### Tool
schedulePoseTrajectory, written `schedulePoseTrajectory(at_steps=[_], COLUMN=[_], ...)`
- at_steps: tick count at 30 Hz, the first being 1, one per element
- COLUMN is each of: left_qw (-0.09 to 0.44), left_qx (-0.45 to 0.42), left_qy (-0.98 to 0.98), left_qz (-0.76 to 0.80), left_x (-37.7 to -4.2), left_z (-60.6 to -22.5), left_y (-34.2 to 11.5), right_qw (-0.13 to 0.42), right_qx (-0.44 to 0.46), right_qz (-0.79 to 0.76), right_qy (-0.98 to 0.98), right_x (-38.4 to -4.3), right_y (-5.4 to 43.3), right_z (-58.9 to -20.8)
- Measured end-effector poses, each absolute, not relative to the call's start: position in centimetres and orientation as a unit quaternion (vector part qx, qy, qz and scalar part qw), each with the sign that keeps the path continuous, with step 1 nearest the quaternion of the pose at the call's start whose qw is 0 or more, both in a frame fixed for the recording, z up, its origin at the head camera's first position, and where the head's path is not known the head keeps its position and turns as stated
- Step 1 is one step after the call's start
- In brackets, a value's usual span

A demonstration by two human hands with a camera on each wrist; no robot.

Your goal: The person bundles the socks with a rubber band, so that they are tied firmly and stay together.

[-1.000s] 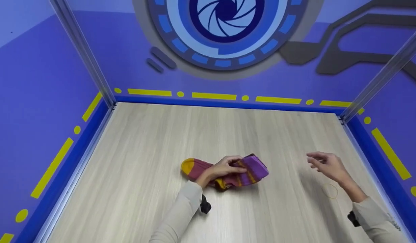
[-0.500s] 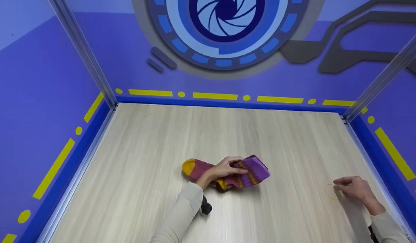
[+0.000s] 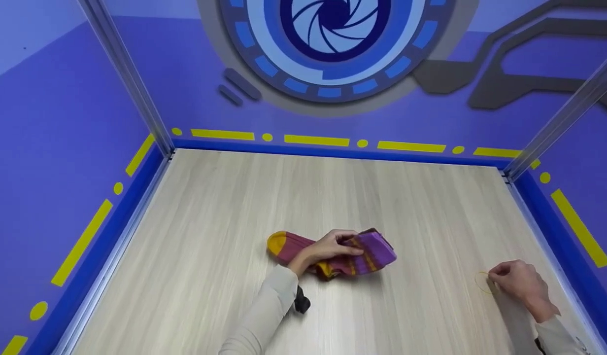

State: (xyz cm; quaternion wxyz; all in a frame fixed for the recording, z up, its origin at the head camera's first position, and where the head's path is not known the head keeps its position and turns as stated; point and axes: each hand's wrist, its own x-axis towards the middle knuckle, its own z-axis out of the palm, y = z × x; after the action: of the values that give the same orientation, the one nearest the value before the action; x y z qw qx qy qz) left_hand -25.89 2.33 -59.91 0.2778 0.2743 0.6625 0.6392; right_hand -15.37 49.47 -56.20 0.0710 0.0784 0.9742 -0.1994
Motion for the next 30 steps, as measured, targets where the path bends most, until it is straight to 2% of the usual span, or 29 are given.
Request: schedulePoseTrajectory(at_steps=[7, 14, 18, 24, 30], left_qw=[0.274, 0.275, 0.267, 0.27, 0.272], left_qx=[0.28, 0.277, 0.275, 0.277, 0.274], left_qy=[0.66, 0.663, 0.668, 0.666, 0.66], left_qz=[0.641, 0.639, 0.638, 0.638, 0.645], left_x=[-25.9, -25.8, -25.7, -25.7, -25.6], left_z=[-59.8, -60.1, -60.0, -59.7, -59.8], left_y=[2.3, 2.5, 2.5, 2.5, 2.3], right_qw=[0.049, 0.135, 0.181, 0.199, 0.211], right_qx=[0.09, 0.194, 0.218, 0.229, 0.209], right_qz=[-0.231, -0.48, -0.585, -0.686, -0.685], right_qy=[0.968, 0.845, 0.76, 0.661, 0.665], right_x=[-15.0, -14.6, -14.9, -15.2, -15.5], right_y=[49.3, 49.7, 49.7, 49.1, 48.0], right_z=[-57.2, -57.3, -57.0, -56.7, -56.8])
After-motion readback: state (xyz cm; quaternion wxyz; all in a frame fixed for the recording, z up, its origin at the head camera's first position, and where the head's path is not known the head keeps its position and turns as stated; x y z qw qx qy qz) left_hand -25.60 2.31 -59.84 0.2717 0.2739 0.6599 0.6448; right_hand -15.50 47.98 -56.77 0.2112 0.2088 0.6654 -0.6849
